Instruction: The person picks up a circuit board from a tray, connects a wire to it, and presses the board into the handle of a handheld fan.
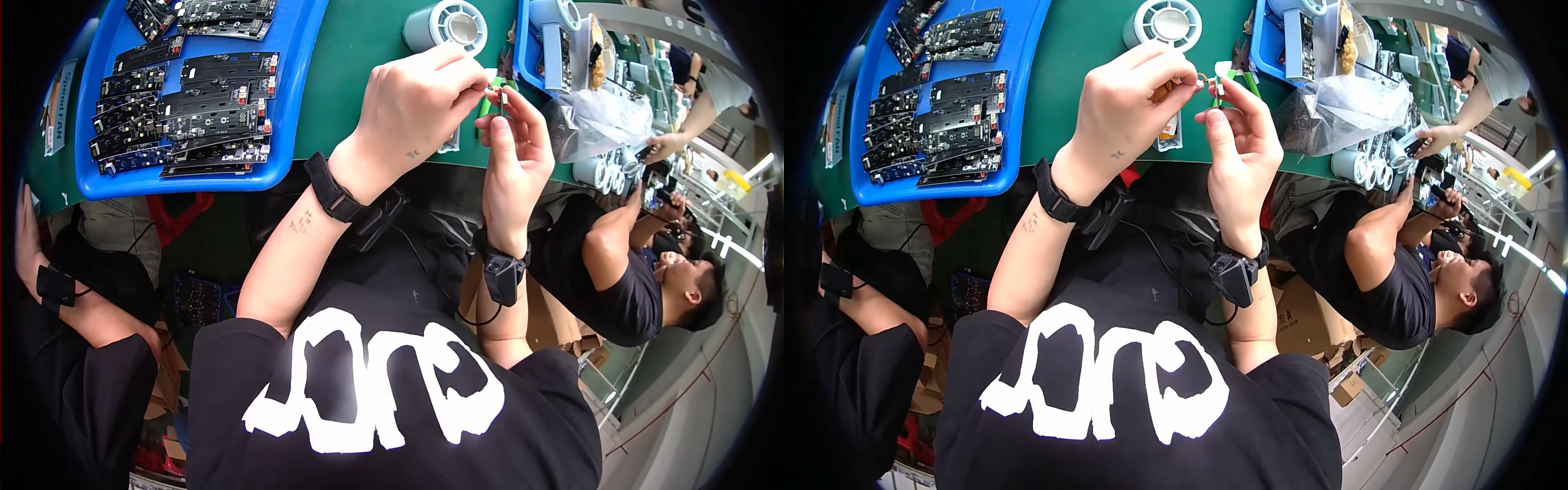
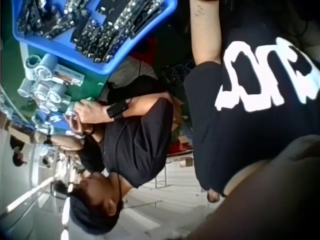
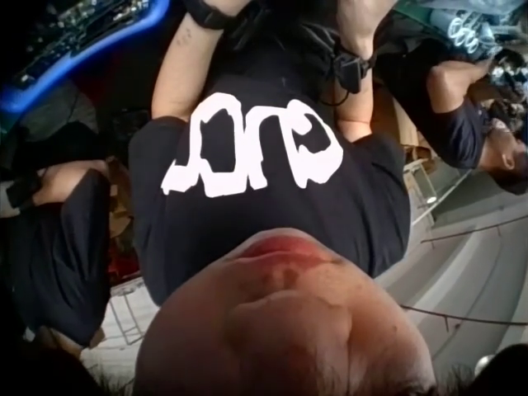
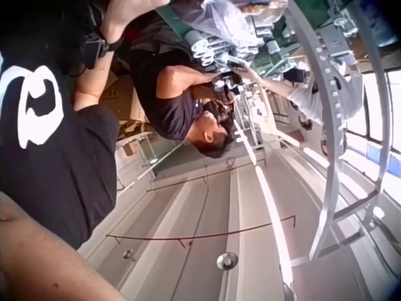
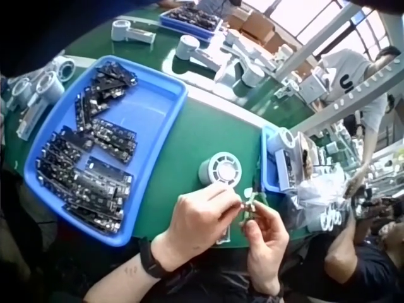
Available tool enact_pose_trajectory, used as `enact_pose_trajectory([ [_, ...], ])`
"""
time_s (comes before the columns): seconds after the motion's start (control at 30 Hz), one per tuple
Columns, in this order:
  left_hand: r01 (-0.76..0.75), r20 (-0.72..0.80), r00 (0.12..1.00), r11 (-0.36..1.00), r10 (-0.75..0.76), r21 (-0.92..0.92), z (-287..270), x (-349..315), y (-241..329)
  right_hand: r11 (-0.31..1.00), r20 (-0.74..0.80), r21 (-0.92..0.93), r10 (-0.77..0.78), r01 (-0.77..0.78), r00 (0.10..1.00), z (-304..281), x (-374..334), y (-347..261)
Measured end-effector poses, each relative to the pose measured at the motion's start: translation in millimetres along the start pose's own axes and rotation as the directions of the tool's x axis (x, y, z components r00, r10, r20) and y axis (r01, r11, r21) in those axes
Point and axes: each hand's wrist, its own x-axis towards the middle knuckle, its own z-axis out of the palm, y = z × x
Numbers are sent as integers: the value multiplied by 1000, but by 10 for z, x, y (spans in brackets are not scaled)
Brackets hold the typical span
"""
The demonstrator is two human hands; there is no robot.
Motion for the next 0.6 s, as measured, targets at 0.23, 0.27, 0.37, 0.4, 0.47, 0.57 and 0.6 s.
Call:
enact_pose_trajectory([
  [0.23,-65,-51,997,998,65,9,30,-11,-55,1000,-10,-2,-11,11,1000,-45,14,3],
  [0.27,-80,-51,995,996,81,34,31,-15,-69,999,-9,-27,-27,26,1000,-44,16,9],
  [0.37,-121,-41,991,989,125,82,40,-21,-86,995,-10,-86,-46,45,999,-50,-4,16],
  [0.4,-149,-31,988,983,153,110,37,-19,-89,992,-10,-116,-50,49,999,-44,-11,15],
  [0.47,-177,-19,983,974,181,139,30,-20,-95,988,-10,-145,-54,52,998,-28,-22,10],
  [0.57,-235,39,972,943,232,236,14,-27,-104,990,-27,-135,-43,39,999,-3,-33,-1],
  [0.6,-234,40,972,943,231,237,2,-24,-107,990,-27,-134,-42,38,999,-5,-34,5],
])
